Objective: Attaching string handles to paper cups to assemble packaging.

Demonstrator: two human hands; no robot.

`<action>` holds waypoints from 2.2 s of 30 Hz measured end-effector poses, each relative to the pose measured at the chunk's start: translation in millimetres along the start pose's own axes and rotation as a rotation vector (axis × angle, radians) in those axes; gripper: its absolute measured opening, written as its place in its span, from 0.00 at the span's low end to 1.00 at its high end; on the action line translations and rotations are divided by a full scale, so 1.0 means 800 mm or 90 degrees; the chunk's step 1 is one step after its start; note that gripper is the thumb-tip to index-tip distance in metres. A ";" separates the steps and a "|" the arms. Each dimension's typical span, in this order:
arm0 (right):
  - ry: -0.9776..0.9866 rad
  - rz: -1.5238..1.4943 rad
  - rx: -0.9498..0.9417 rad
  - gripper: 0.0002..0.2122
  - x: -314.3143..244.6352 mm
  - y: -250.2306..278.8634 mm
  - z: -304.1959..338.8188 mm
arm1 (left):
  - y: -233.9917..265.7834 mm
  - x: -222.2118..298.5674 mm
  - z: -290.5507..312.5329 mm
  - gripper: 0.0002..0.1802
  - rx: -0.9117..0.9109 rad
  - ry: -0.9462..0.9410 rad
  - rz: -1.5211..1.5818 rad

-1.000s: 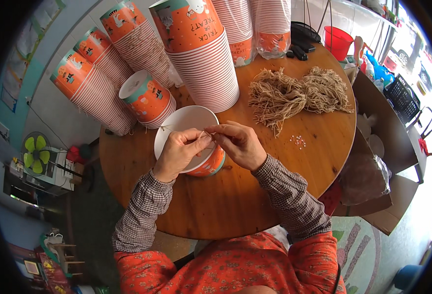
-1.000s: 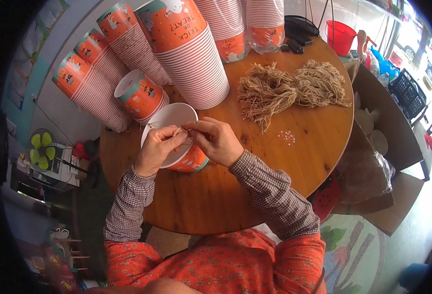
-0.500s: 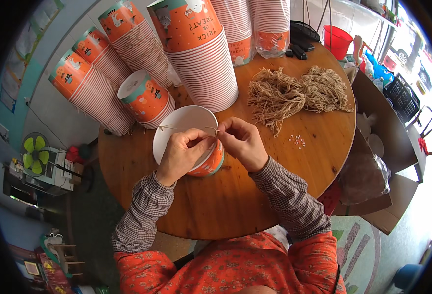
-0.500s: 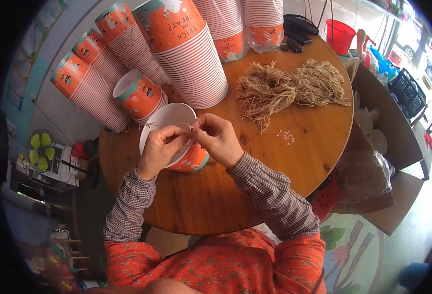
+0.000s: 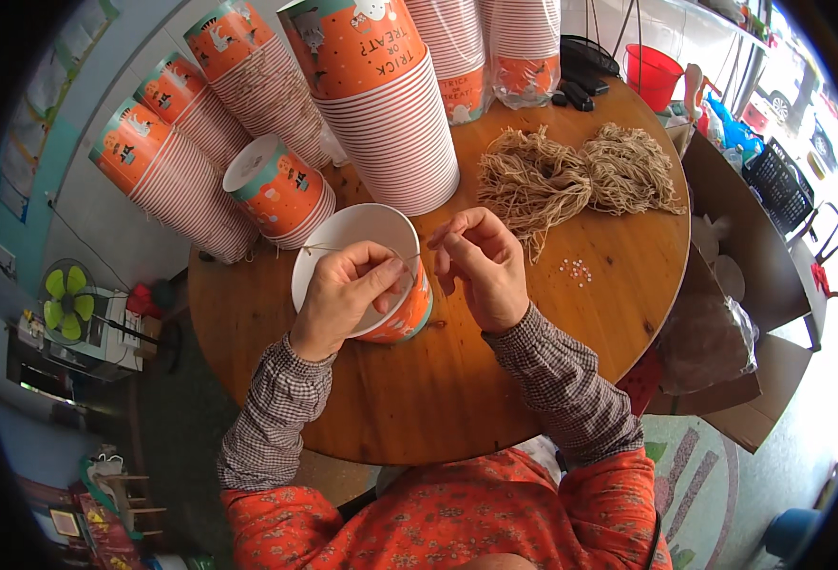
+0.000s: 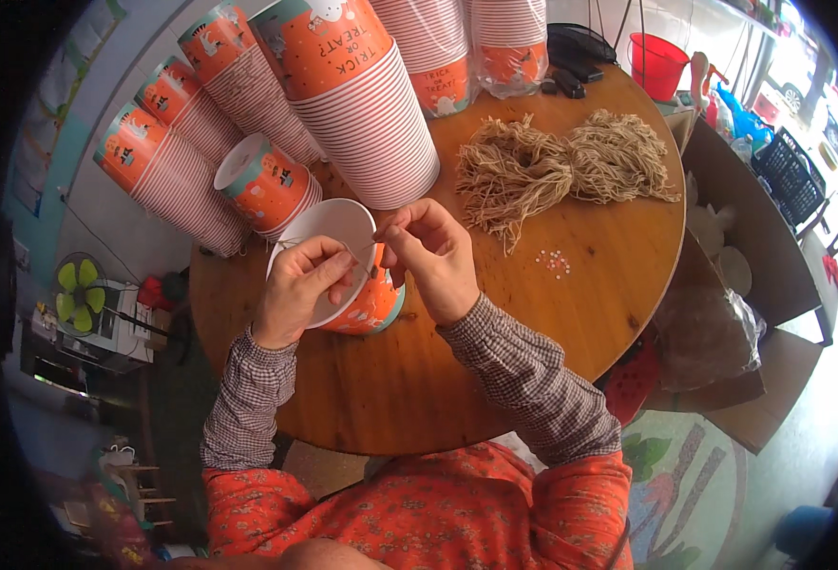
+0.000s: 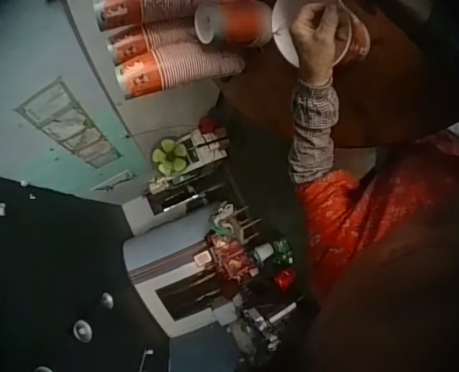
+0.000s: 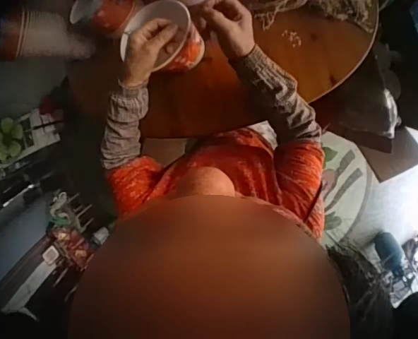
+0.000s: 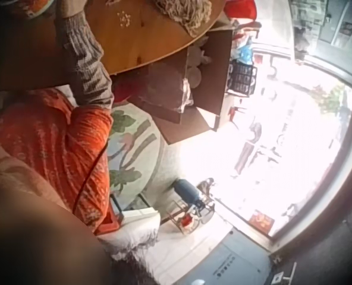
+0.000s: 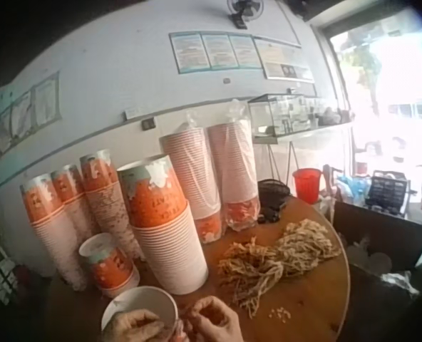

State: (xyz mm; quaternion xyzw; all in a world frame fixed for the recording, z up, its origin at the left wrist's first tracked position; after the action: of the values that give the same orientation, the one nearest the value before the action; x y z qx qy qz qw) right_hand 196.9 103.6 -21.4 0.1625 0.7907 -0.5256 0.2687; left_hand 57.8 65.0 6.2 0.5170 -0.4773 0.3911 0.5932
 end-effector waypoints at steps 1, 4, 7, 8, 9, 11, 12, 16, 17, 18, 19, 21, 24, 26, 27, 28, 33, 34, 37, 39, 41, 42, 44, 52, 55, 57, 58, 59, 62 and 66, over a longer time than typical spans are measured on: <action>-0.001 0.000 0.001 0.02 0.000 0.001 -0.001 | 0.007 0.000 0.001 0.10 0.040 -0.003 -0.001; 0.016 0.175 -0.003 0.01 -0.005 0.005 -0.001 | 0.019 -0.001 0.003 0.10 0.077 -0.012 0.008; 0.217 0.581 -0.165 0.02 -0.031 -0.039 0.010 | 0.025 -0.001 0.000 0.10 0.092 -0.010 -0.010; 0.226 0.591 -0.195 0.03 -0.029 -0.049 0.015 | 0.025 -0.002 0.001 0.10 0.094 -0.009 -0.009; 0.234 0.600 -0.224 0.05 -0.025 -0.059 0.019 | 0.022 -0.003 0.001 0.10 0.085 -0.011 -0.005; 0.202 0.552 -0.233 0.04 -0.015 -0.058 0.020 | 0.018 -0.004 0.002 0.10 0.075 -0.013 0.002; 0.144 0.500 -0.228 0.03 -0.007 -0.050 0.017 | 0.015 -0.008 0.002 0.10 0.067 0.001 0.041; 0.079 0.278 -0.183 0.03 0.013 -0.022 0.006 | 0.001 -0.019 0.006 0.10 0.014 0.058 0.195; 0.044 0.260 -0.179 0.03 0.019 -0.018 0.005 | 0.002 -0.019 0.007 0.10 0.014 0.059 0.195; 0.043 0.259 -0.178 0.03 0.021 -0.017 0.005 | -0.002 -0.018 0.008 0.10 -0.007 0.067 0.175; 0.008 0.225 -0.169 0.03 0.029 -0.013 0.004 | -0.005 -0.019 0.008 0.10 -0.029 0.076 0.155; -0.027 0.192 -0.161 0.04 0.036 -0.013 0.004 | -0.003 -0.018 0.007 0.10 -0.036 0.047 0.108; -0.012 0.215 -0.151 0.05 0.027 -0.021 0.006 | 0.000 -0.015 0.008 0.09 -0.038 0.020 0.039; -0.167 0.149 -0.073 0.05 0.037 -0.017 0.010 | 0.004 -0.016 0.009 0.09 -0.033 0.021 0.015; -0.167 0.149 -0.074 0.05 0.038 -0.017 0.010 | 0.007 -0.017 0.009 0.08 -0.022 0.020 0.028; -0.152 0.188 -0.078 0.05 0.038 -0.017 0.009 | 0.010 -0.017 0.010 0.08 -0.012 0.019 0.041; 0.020 0.305 -0.116 0.07 0.035 -0.013 0.007 | 0.008 -0.011 0.009 0.08 0.020 -0.002 0.042; 0.020 0.308 -0.115 0.07 0.035 -0.013 0.008 | 0.008 -0.009 0.009 0.08 0.025 -0.010 0.039; -0.050 0.282 -0.108 0.06 0.033 -0.022 0.009 | 0.012 -0.009 0.009 0.08 0.029 -0.023 0.027; -0.118 0.252 -0.101 0.05 0.037 -0.020 0.010 | 0.013 -0.009 0.009 0.08 0.033 -0.033 0.018; -0.114 0.254 -0.136 0.05 0.036 -0.023 0.009 | 0.013 -0.007 0.009 0.08 0.036 -0.043 0.009; -0.113 0.254 -0.135 0.05 0.040 -0.019 0.009 | 0.012 -0.006 0.008 0.08 0.037 -0.050 0.005; -0.004 0.252 -0.159 0.05 0.036 -0.019 0.006 | 0.011 -0.006 0.008 0.08 0.038 -0.056 0.000; -0.072 0.296 -0.161 0.05 0.031 -0.028 0.014 | 0.018 0.013 0.014 0.02 0.140 -0.148 -0.100; -0.064 0.290 -0.169 0.05 0.028 -0.027 0.013 | 0.021 0.013 0.018 0.03 0.147 -0.169 -0.237; -0.073 0.289 -0.164 0.05 0.031 -0.024 0.012 | 0.014 0.025 0.024 0.04 0.155 -0.201 -0.280; -0.055 0.294 -0.164 0.04 0.031 -0.021 0.011 | 0.011 0.032 0.027 0.04 0.162 -0.234 -0.323; -0.037 0.298 -0.165 0.04 0.030 -0.022 0.010 | 0.011 0.032 0.027 0.04 0.163 -0.233 -0.323; -0.086 0.301 -0.158 0.04 0.031 -0.022 0.011 | 0.009 0.048 0.035 0.05 0.194 -0.326 -0.416; -0.080 0.296 -0.157 0.04 0.032 -0.019 0.009 | 0.010 0.039 0.029 0.03 0.146 -0.236 -0.379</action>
State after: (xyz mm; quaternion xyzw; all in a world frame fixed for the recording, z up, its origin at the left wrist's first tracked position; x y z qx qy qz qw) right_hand 170.1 90.3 -27.2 0.2730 0.7720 -0.3582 0.4484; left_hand 53.9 42.3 38.7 0.7583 -0.3587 0.1520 0.5227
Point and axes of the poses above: each hand's wrist, its own z-axis away from the middle knuckle, its own y-axis out of the back of the hand, x = y × z, the point moved 9 cm from there along -z, towards the middle knuckle, and after that the axes turned 6 degrees about -z, right-handed, at the moved point
